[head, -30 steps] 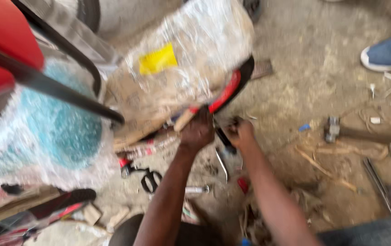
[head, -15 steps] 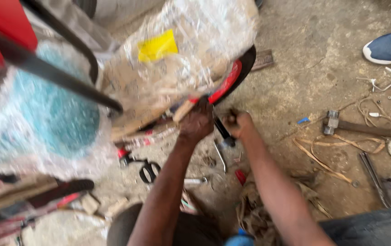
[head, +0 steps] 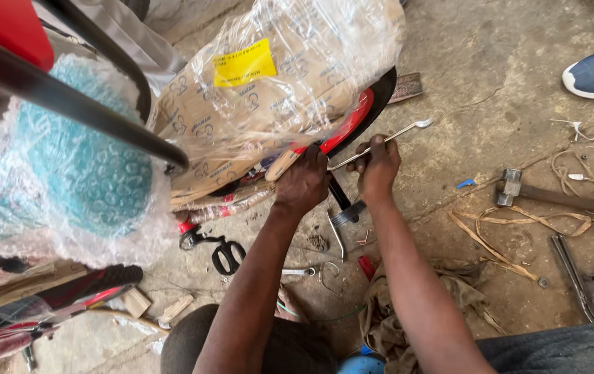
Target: The person is assembling a bicycle, specifically attaching the pedal crank arm to the bottom bracket. They use a wrench to tighten the bolt securing the crank arm while sitting on the floor. The bicycle frame is partially wrapped in bubble wrap.
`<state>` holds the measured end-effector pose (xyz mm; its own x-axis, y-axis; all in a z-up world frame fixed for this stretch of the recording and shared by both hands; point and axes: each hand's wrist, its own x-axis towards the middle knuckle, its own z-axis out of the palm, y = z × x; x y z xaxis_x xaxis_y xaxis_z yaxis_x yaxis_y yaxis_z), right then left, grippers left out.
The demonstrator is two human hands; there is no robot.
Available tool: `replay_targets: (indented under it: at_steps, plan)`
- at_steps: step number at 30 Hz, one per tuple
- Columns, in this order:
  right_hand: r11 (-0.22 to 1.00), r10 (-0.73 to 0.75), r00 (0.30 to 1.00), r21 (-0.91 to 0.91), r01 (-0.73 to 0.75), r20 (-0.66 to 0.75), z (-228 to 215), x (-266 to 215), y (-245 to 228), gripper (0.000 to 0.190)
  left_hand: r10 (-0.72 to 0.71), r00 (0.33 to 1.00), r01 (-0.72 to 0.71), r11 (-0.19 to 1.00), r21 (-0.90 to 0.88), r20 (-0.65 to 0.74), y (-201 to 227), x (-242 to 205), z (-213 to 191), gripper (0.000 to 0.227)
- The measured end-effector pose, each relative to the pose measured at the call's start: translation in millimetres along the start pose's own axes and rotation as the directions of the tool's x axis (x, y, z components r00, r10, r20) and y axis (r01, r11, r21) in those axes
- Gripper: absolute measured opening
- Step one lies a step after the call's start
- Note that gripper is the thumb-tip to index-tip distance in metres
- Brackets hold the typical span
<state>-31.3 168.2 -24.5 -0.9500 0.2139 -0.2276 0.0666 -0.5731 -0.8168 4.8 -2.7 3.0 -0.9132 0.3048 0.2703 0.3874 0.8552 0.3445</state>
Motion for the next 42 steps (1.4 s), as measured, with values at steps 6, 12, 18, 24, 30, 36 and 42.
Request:
replay_targets:
  at_steps: [6,12,18,24,30,36,42]
  plan:
    - [0.995,0.049,0.998,0.089,-0.052,0.044,-13,-5,-14,0.021,0.065,0.996,-0.06,0.995,0.074,-0.067,7,7,-10,0.038]
    - [0.727,-0.39,0.839,-0.433,0.533,0.379,19,-34,-16,0.029,0.121,0.971,-0.089,0.983,0.159,-0.206,1,3,4,0.039]
    - [0.979,0.203,0.979,0.006,-0.203,-0.017,-33,25,28,0.023,0.015,1.0,-0.015,0.999,0.035,-0.011,-8,-5,18,0.044]
    - [0.935,0.354,0.932,0.062,-0.349,-0.074,-36,32,21,0.014,0.065,0.993,-0.069,0.997,-0.035,-0.093,-1,5,4,0.048]
    - [0.941,-0.156,0.951,-0.253,0.225,0.267,4,-21,-18,0.02,0.022,0.995,-0.018,0.999,0.04,-0.1,-6,-1,17,0.044]
    - [0.911,0.177,0.812,-0.405,0.078,0.556,-42,20,-32,0.024,0.119,0.969,-0.091,0.986,0.138,-0.214,-8,-2,15,0.038]
    - [-0.252,0.316,0.918,-0.911,0.325,0.24,-133,134,30,0.041,-0.063,0.998,0.063,0.998,0.015,-0.007,7,-6,-15,0.039]
